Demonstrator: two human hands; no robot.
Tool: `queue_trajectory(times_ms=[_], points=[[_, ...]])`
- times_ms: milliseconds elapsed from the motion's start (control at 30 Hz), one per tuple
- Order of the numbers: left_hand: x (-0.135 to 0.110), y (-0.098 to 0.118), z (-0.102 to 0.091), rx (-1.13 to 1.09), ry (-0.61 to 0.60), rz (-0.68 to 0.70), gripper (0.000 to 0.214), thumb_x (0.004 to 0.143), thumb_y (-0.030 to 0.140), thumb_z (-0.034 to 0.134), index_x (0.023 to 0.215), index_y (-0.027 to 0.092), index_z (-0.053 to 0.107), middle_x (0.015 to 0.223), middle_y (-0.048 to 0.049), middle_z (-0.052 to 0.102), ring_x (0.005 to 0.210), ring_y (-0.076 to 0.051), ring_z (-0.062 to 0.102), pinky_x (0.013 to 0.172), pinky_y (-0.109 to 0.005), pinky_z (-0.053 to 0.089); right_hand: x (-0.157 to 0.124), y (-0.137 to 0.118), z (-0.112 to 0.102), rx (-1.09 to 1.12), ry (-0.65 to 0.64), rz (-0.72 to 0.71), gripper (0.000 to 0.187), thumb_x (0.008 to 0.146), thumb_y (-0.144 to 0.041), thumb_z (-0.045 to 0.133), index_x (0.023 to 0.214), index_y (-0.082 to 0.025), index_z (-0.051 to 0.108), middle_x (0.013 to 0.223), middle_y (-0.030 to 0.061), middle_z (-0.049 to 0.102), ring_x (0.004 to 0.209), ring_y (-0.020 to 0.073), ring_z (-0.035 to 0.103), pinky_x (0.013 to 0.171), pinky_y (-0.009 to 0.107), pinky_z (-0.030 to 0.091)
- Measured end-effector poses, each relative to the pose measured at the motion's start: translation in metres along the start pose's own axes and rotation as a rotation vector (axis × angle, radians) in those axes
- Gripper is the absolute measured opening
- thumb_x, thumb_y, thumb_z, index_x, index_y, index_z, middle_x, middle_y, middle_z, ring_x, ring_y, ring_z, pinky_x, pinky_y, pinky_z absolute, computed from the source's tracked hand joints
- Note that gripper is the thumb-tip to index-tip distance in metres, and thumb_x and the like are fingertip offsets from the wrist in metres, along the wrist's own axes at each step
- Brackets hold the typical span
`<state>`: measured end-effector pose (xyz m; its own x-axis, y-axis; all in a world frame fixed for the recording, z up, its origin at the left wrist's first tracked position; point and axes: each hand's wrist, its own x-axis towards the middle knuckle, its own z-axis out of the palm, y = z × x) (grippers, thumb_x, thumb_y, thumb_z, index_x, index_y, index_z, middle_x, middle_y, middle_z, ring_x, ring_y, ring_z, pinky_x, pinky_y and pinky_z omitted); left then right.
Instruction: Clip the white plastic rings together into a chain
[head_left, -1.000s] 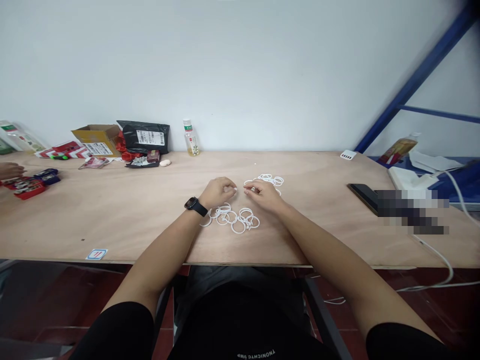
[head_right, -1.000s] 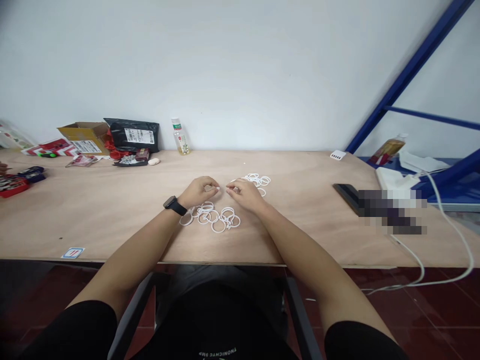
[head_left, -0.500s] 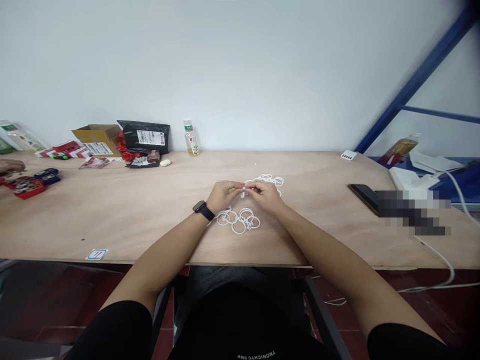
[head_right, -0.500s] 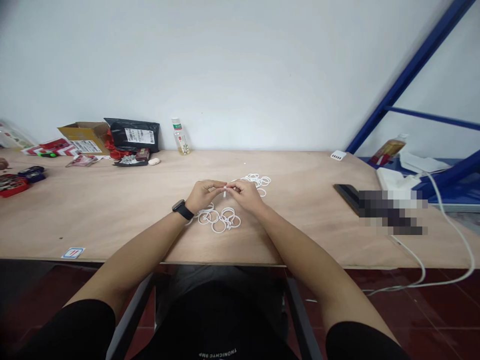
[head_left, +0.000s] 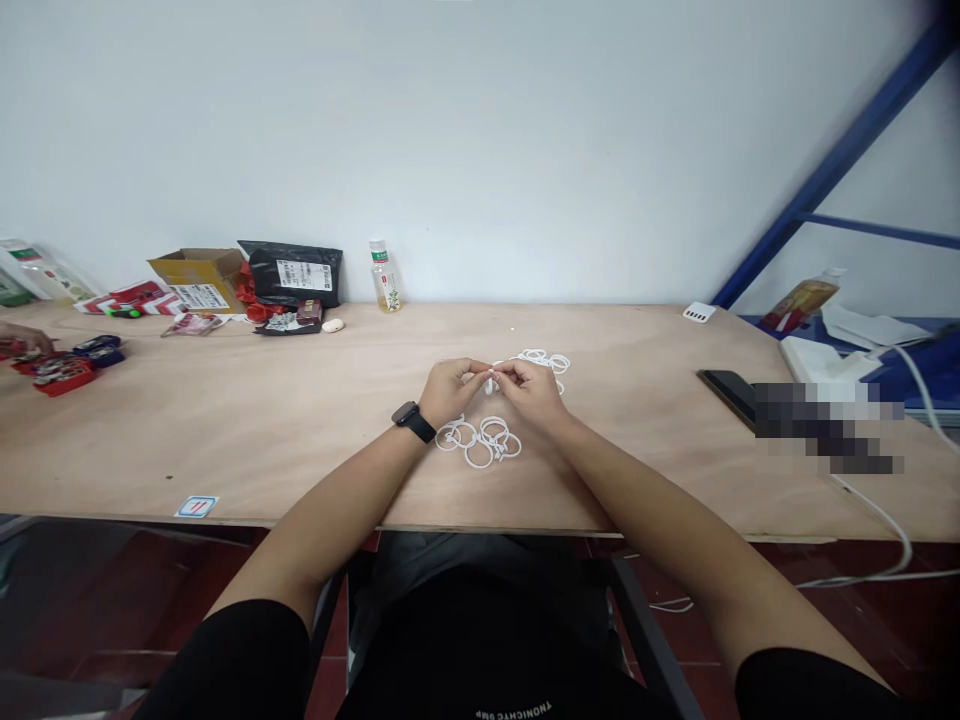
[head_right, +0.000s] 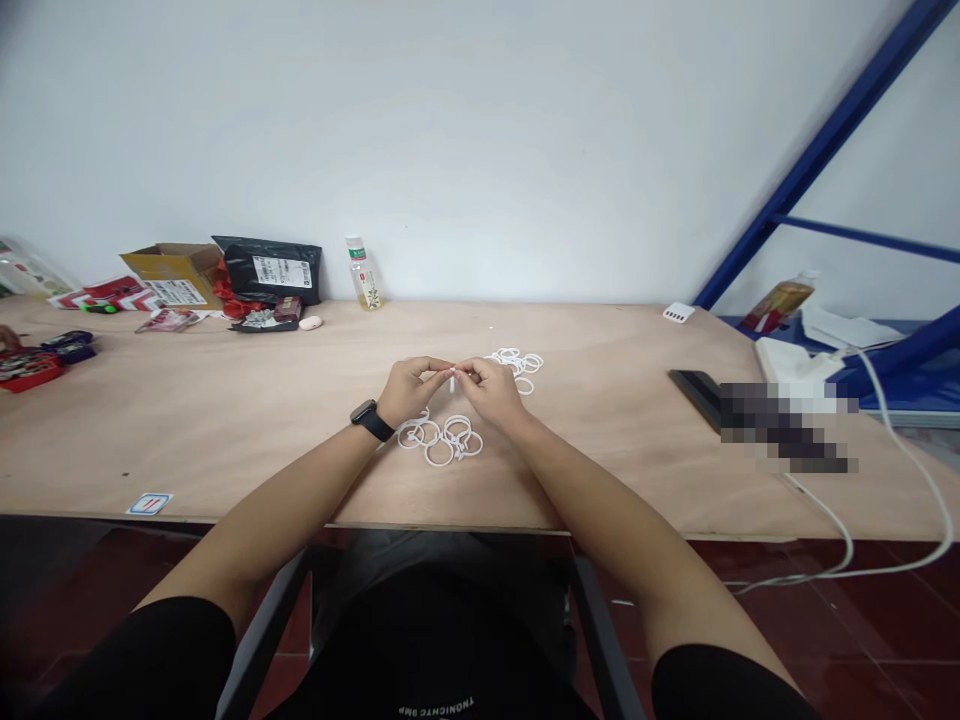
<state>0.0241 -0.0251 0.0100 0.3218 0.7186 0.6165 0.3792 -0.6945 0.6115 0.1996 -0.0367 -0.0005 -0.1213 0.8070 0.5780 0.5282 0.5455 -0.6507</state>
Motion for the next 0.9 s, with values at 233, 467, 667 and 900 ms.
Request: queue_trajectory(times_ms=[233, 467, 667, 900], points=[[0.007, -0.015, -0.02, 0.233, -0.123, 0.009, 0.022, 0.086, 0.032, 0.059, 0.097, 0.018, 0.071, 0.102, -0.0072, 0.072, 0.096, -0.021, 0.064, 0.093, -0.036, 0.047, 0.01, 0.012, -0.02, -0.318, -0.005, -0.014, 0.017, 0.085, -0.026, 0.055, 0.089, -0.022, 0.071, 0.085, 0.0035, 0.073, 0.074, 0.0179, 0.064, 0.072, 0.029, 0.046], [0.009, -0.018, -0.05, 0.365, -0.602, -0.228, 0.019, 0.07, 0.022, 0.055, 0.079, 0.016, 0.071, 0.078, -0.0022, 0.071, 0.067, -0.014, 0.061, 0.062, -0.024, 0.044, 0.019, 0.03, -0.038, -0.475, 0.088, 0.204, 0.016, 0.082, -0.032, 0.056, 0.083, -0.023, 0.07, 0.082, 0.0015, 0.073, 0.073, 0.019, 0.065, 0.064, 0.028, 0.043], [0.008, -0.025, -0.056, 0.397, -0.745, -0.342, 0.021, 0.065, 0.031, 0.06, 0.079, 0.018, 0.068, 0.074, -0.0008, 0.069, 0.064, -0.014, 0.059, 0.054, -0.023, 0.038, 0.018, 0.03, -0.031, -0.355, 0.047, 0.217, 0.018, 0.082, -0.037, 0.058, 0.083, -0.023, 0.07, 0.081, 0.0008, 0.073, 0.072, 0.0169, 0.065, 0.063, 0.026, 0.043], [0.008, -0.026, -0.045, 0.456, -0.637, -0.256, 0.015, 0.071, 0.029, 0.057, 0.072, 0.018, 0.065, 0.069, -0.0015, 0.067, 0.061, -0.014, 0.056, 0.056, -0.024, 0.037, 0.008, 0.014, -0.015, -0.232, -0.153, 0.055, 0.017, 0.083, -0.03, 0.058, 0.086, -0.021, 0.072, 0.081, 0.0022, 0.073, 0.07, 0.0149, 0.063, 0.066, 0.025, 0.044]])
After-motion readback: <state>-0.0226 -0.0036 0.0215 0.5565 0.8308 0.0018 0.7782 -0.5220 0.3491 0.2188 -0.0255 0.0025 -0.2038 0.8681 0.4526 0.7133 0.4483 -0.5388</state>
